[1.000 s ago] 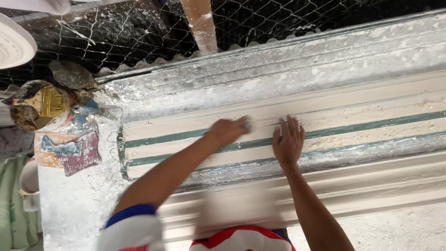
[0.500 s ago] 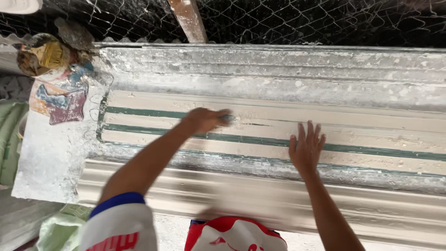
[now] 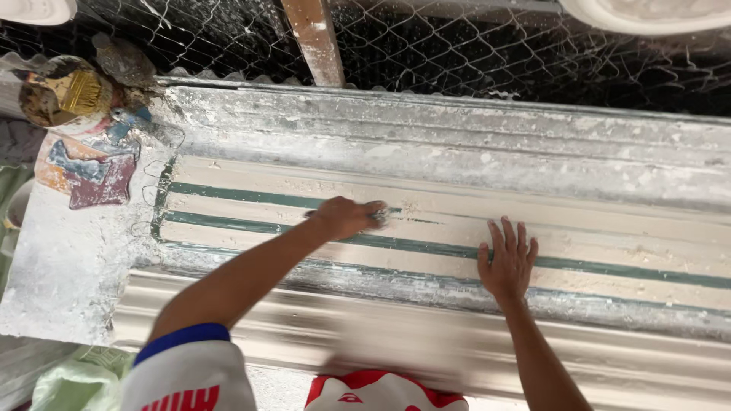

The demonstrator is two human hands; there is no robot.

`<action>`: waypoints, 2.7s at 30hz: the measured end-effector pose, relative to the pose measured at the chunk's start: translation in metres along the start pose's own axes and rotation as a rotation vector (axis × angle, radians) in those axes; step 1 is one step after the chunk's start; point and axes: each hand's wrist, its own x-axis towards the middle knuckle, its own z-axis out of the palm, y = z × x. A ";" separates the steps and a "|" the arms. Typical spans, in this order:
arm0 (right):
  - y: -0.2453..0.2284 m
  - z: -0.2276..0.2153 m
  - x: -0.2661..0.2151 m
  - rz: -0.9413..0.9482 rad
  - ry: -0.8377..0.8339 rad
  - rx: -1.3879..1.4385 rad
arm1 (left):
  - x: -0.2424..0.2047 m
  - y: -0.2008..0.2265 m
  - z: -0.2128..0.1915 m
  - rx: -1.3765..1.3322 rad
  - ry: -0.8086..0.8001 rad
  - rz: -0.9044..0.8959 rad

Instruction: The person sands the surface of stacked white decorative moldings using a sanding block. They move the block back and forth along the grooves and edges of each piece, working systematically from one end to the other.

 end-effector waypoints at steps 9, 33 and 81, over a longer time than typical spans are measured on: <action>-0.004 -0.001 0.003 0.040 -0.005 -0.024 | -0.056 -0.081 0.020 0.080 -0.073 0.013; 0.002 -0.001 0.004 0.027 -0.007 -0.121 | 0.126 0.093 -0.022 0.090 0.151 0.343; 0.308 -0.055 -0.020 -0.028 0.041 0.140 | 0.040 0.117 -0.030 0.164 -0.257 -0.317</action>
